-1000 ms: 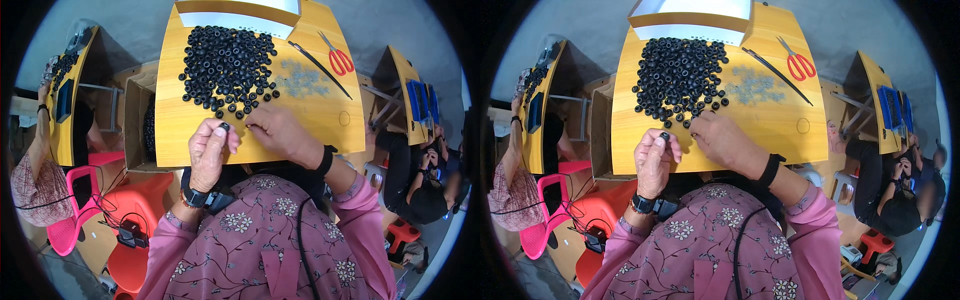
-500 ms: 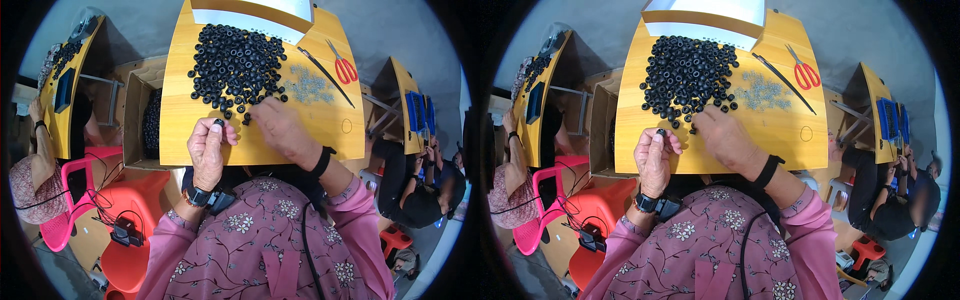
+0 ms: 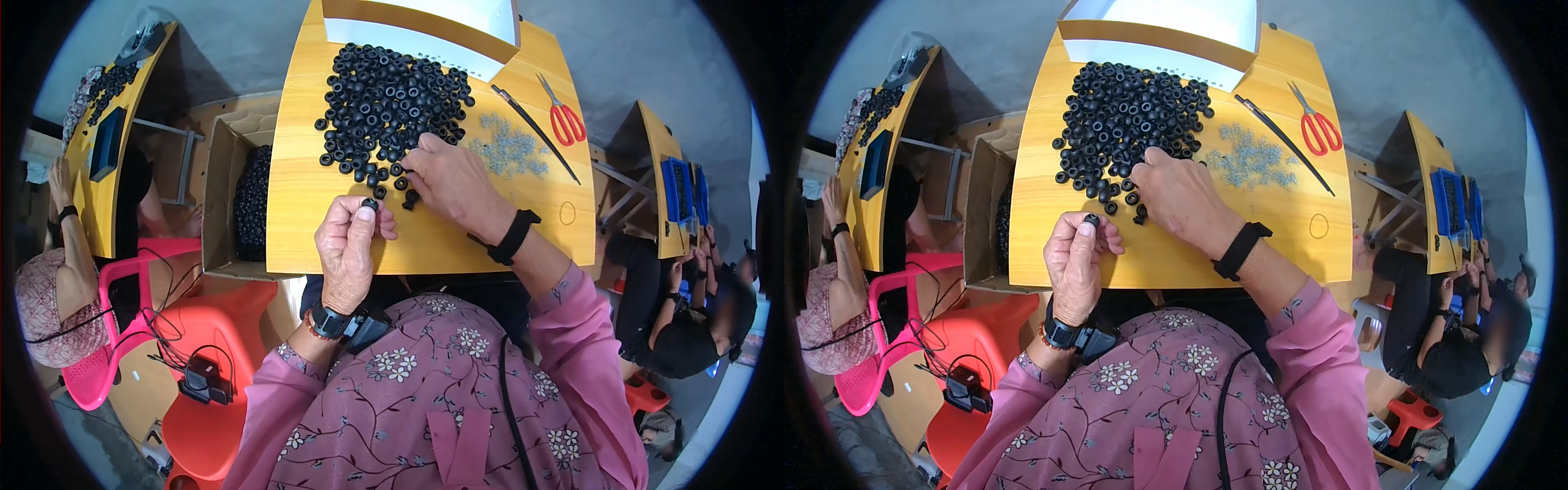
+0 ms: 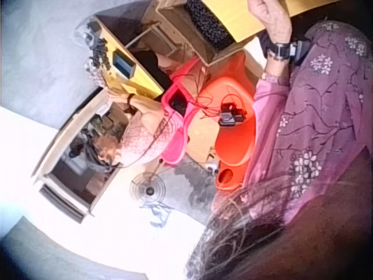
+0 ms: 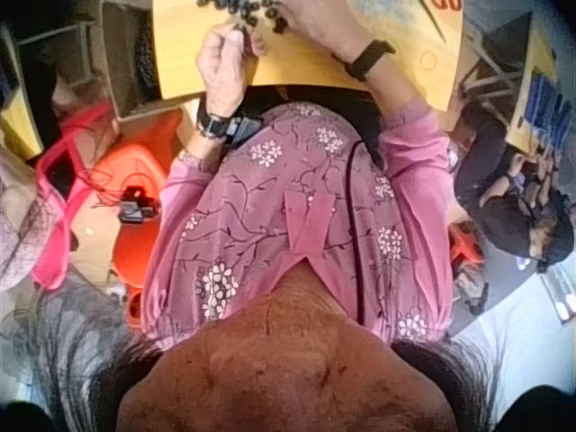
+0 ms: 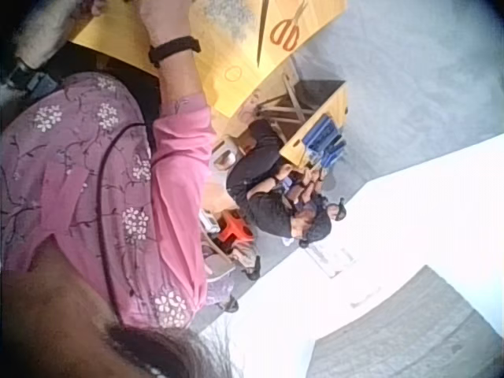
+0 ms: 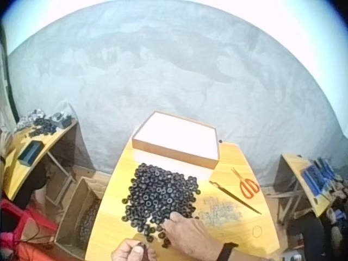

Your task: The recorder is assembling small black rubber or plastic components with small metal clips.

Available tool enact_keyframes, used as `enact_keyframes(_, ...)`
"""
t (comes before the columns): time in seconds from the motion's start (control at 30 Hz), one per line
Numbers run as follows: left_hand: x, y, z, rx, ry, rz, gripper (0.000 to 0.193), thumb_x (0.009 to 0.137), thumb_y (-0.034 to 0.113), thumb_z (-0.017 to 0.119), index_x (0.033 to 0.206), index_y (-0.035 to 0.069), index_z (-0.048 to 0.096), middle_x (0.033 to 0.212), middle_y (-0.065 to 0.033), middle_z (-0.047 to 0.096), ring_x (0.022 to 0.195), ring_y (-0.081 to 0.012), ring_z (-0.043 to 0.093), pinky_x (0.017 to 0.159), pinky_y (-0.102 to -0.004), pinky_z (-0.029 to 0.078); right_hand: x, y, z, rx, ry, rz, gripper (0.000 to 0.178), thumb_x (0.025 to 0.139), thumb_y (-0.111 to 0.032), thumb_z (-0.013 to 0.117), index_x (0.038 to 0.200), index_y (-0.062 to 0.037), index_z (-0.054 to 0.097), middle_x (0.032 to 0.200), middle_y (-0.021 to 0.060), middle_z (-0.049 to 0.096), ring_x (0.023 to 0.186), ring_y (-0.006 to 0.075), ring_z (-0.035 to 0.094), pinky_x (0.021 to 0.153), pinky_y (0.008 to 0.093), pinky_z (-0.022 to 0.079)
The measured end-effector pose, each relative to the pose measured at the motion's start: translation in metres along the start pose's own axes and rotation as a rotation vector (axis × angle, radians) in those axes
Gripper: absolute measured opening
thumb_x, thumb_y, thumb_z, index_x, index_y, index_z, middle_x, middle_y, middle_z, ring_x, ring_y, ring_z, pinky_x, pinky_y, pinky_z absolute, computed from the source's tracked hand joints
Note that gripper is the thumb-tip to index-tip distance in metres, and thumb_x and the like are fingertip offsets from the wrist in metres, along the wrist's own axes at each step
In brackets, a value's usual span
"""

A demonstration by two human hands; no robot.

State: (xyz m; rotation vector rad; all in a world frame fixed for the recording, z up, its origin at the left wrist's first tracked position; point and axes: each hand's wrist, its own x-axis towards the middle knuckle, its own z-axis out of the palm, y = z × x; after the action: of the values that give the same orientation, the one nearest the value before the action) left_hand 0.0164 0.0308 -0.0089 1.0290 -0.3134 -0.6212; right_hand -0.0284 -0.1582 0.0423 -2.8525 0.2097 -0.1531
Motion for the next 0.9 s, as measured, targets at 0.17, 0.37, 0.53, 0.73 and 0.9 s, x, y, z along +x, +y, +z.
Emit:
enact_keyframes(0.17,0.000,0.000,0.000,-0.014,-0.017,0.004,0.015,0.104,0.017,0.052,0.106,0.003,0.055,0.096,-0.0093,0.064,0.081,-0.0156,0.062,0.074,-0.0313,0.054,-0.008,0.003,-0.009,0.372,0.170,-0.033,0.005,0.085,-0.005,0.064,0.088,-0.0022,0.067,0.082,0.0118,0.059,0.068,0.0307,0.064,0.062,0.0387,0.052)
enact_keyframes(0.37,0.000,0.001,-0.002,0.025,-0.074,-0.009,0.016,0.104,0.018,0.052,0.106,0.002,0.055,0.097,-0.0094,0.063,0.081,-0.0155,0.061,0.074,-0.0311,0.054,-0.038,-0.018,-0.024,0.998,0.124,0.175,0.013,0.088,-0.001,0.070,0.100,0.0003,0.071,0.081,0.0043,0.062,0.071,0.0111,0.062,0.063,0.0255,0.049)
enact_keyframes(0.53,-0.004,0.010,0.008,0.058,-0.150,-0.048,0.018,0.104,0.019,0.051,0.105,0.001,0.055,0.092,-0.0089,0.064,0.078,-0.0139,0.061,0.073,-0.0286,0.053,-0.054,-0.025,-0.027,1.116,0.153,0.142,0.013,0.088,0.001,0.069,0.101,0.0027,0.070,0.082,0.0037,0.062,0.073,0.0098,0.063,0.064,0.0241,0.050)
enact_keyframes(0.73,-0.010,0.013,0.026,0.006,-0.207,-0.090,0.021,0.104,0.019,0.050,0.103,-0.001,0.057,0.089,-0.0080,0.066,0.076,-0.0112,0.060,0.074,-0.0262,0.051,-0.061,-0.028,-0.029,1.233,0.225,0.088,0.014,0.090,0.001,0.068,0.103,0.0026,0.070,0.083,0.0056,0.062,0.072,0.0110,0.064,0.063,0.0254,0.052)
enact_keyframes(0.9,-0.009,0.012,0.032,0.054,-0.245,-0.095,0.021,0.104,0.019,0.051,0.103,-0.001,0.057,0.089,-0.0072,0.065,0.076,-0.0100,0.059,0.073,-0.0258,0.051,-0.067,-0.019,-0.024,1.196,0.260,0.072,0.014,0.089,0.001,0.069,0.102,0.0022,0.070,0.083,0.0056,0.062,0.071,0.0111,0.064,0.063,0.0253,0.051)
